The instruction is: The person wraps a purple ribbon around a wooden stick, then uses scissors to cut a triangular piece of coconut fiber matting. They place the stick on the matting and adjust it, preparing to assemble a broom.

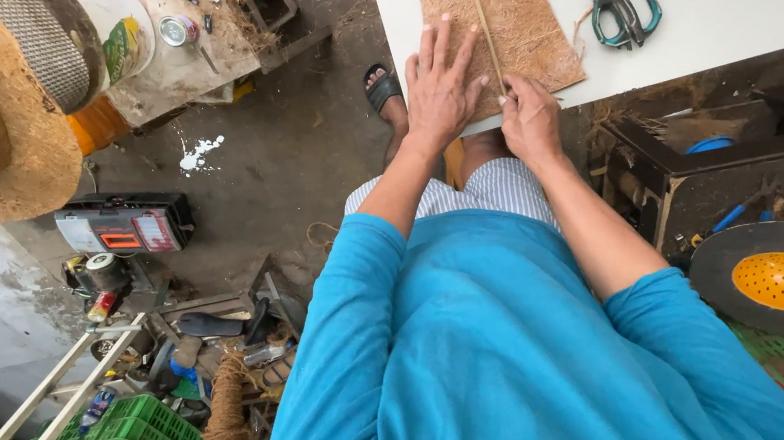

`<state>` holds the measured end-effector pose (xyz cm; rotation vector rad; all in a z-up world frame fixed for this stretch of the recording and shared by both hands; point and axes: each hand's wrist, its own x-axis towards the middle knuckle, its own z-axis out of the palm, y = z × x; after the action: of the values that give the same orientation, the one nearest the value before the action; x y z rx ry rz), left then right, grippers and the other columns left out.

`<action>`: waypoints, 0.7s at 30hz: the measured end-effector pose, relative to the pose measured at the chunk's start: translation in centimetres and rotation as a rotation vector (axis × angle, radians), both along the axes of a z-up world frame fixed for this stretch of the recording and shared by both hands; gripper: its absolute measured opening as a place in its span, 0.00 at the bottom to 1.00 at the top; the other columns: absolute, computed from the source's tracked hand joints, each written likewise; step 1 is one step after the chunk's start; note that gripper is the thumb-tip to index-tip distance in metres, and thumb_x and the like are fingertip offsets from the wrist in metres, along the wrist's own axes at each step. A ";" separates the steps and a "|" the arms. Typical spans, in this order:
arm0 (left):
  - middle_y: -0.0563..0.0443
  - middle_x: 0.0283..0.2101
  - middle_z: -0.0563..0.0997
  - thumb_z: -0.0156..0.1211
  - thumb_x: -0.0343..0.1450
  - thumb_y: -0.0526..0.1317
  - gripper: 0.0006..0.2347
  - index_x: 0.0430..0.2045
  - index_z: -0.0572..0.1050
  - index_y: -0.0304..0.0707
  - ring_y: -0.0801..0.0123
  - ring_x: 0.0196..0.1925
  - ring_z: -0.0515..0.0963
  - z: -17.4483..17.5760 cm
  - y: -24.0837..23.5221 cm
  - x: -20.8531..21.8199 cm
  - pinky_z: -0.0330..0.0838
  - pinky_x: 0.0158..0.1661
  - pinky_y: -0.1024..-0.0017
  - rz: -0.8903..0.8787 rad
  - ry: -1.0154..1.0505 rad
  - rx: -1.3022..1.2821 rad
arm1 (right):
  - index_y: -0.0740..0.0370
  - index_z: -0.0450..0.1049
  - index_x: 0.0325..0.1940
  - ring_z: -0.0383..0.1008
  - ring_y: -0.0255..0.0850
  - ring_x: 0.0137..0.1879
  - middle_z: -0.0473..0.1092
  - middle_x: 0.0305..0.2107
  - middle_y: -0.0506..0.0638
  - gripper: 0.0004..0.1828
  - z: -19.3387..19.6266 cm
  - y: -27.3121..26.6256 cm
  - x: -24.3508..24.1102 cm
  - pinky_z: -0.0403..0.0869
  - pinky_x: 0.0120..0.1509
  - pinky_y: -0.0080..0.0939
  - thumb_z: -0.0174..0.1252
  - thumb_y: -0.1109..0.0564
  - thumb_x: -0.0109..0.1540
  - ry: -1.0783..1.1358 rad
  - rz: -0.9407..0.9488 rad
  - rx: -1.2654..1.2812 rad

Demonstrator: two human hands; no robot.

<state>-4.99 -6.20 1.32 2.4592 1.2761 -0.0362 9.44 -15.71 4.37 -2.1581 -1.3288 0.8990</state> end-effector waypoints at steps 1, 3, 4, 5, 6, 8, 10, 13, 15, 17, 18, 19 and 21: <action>0.48 0.76 0.45 0.57 0.75 0.61 0.32 0.72 0.50 0.63 0.50 0.78 0.52 0.1 0.0 0.0 0.61 0.65 0.52 0.001 0.002 -0.001 | 0.64 0.73 0.57 0.73 0.48 0.40 0.74 0.38 0.57 0.18 -0.1 -0.1 0.0 0.74 0.44 0.47 0.50 0.67 0.63 0.002 0.001 -0.001; 0.49 0.76 0.47 0.54 0.76 0.62 0.30 0.72 0.52 0.62 0.50 0.77 0.54 0.2 0.2 0.2 0.61 0.64 0.54 -0.019 0.028 0.038 | 0.65 0.74 0.56 0.74 0.51 0.42 0.75 0.38 0.58 0.20 -0.4 -0.1 0.1 0.73 0.47 0.50 0.49 0.68 0.60 -0.027 0.015 0.054; 0.49 0.76 0.47 0.54 0.76 0.62 0.30 0.72 0.52 0.62 0.50 0.77 0.54 0.0 0.2 0.3 0.61 0.64 0.54 -0.020 0.027 0.040 | 0.65 0.74 0.56 0.74 0.51 0.42 0.75 0.38 0.58 0.20 -0.3 0.0 0.2 0.73 0.47 0.50 0.49 0.68 0.60 -0.029 0.014 0.055; 0.50 0.76 0.46 0.53 0.76 0.62 0.30 0.72 0.51 0.63 0.50 0.77 0.52 -0.1 0.2 0.3 0.61 0.64 0.53 -0.015 0.041 0.025 | 0.65 0.74 0.56 0.74 0.51 0.41 0.74 0.38 0.58 0.20 -0.3 0.0 0.2 0.73 0.46 0.50 0.48 0.68 0.61 -0.021 0.015 0.063; 0.50 0.76 0.45 0.53 0.76 0.63 0.31 0.72 0.50 0.63 0.50 0.78 0.51 -0.3 0.1 0.4 0.60 0.65 0.52 -0.010 0.055 0.011 | 0.66 0.73 0.56 0.74 0.51 0.41 0.74 0.38 0.59 0.20 -0.2 0.0 0.2 0.73 0.46 0.49 0.48 0.68 0.61 -0.014 0.016 0.071; 0.50 0.76 0.44 0.53 0.76 0.63 0.31 0.72 0.50 0.63 0.50 0.78 0.50 -0.3 0.0 0.4 0.60 0.65 0.51 -0.011 0.071 0.006 | 0.66 0.74 0.55 0.73 0.50 0.39 0.74 0.36 0.57 0.19 -0.3 0.0 0.2 0.73 0.44 0.49 0.48 0.68 0.61 -0.023 0.028 0.084; 0.50 0.76 0.44 0.52 0.76 0.63 0.31 0.72 0.49 0.63 0.51 0.78 0.49 -0.5 -0.2 0.6 0.59 0.66 0.50 -0.012 0.087 -0.002 | 0.65 0.75 0.54 0.73 0.48 0.37 0.74 0.33 0.55 0.19 -0.1 0.1 0.3 0.73 0.42 0.48 0.48 0.68 0.61 -0.033 0.040 0.094; 0.50 0.76 0.46 0.58 0.74 0.63 0.33 0.72 0.50 0.64 0.51 0.78 0.52 -0.8 -0.1 0.8 0.63 0.64 0.51 0.004 0.085 0.073 | 0.67 0.74 0.56 0.75 0.49 0.39 0.75 0.35 0.56 0.19 0.1 0.5 0.3 0.74 0.44 0.49 0.49 0.68 0.61 -0.032 0.055 0.082; 0.49 0.75 0.48 0.58 0.73 0.63 0.32 0.71 0.53 0.64 0.50 0.76 0.53 -0.7 0.0 1.1 0.63 0.64 0.50 0.000 0.122 0.087 | 0.67 0.75 0.54 0.75 0.50 0.38 0.75 0.35 0.58 0.18 -0.2 0.5 0.5 0.73 0.43 0.50 0.50 0.67 0.61 -0.059 0.056 0.104; 0.49 0.75 0.49 0.57 0.74 0.63 0.32 0.70 0.53 0.63 0.50 0.76 0.54 -0.3 0.2 1.3 0.62 0.64 0.49 -0.006 0.136 0.059 | 0.67 0.75 0.54 0.75 0.49 0.39 0.75 0.36 0.58 0.18 -0.5 0.3 0.4 0.74 0.43 0.49 0.50 0.67 0.62 -0.055 0.052 0.083; 0.48 0.75 0.49 0.56 0.74 0.64 0.31 0.70 0.52 0.63 0.49 0.75 0.55 -0.1 0.4 1.4 0.61 0.65 0.49 -0.010 0.151 0.032 | 0.67 0.74 0.55 0.75 0.48 0.39 0.75 0.36 0.57 0.17 -0.6 0.3 0.4 0.75 0.44 0.48 0.50 0.67 0.62 -0.050 0.049 0.063; 0.48 0.75 0.49 0.56 0.74 0.64 0.31 0.70 0.52 0.63 0.49 0.75 0.55 0.0 0.4 1.4 0.61 0.65 0.49 -0.012 0.150 0.032 | 0.67 0.74 0.55 0.75 0.48 0.39 0.75 0.36 0.57 0.17 -0.6 0.3 0.5 0.75 0.44 0.48 0.50 0.67 0.62 -0.051 0.048 0.062; 0.50 0.73 0.54 0.57 0.73 0.64 0.32 0.70 0.54 0.64 0.52 0.74 0.58 0.2 0.4 1.4 0.62 0.64 0.52 -0.009 0.161 0.078 | 0.67 0.74 0.55 0.74 0.47 0.37 0.75 0.35 0.56 0.16 -0.6 0.3 0.5 0.75 0.42 0.47 0.52 0.67 0.63 -0.037 0.043 0.053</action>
<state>-3.56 -5.78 1.51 2.5721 1.3565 -0.1940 9.96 -15.45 3.76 -2.1225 -1.4065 0.8342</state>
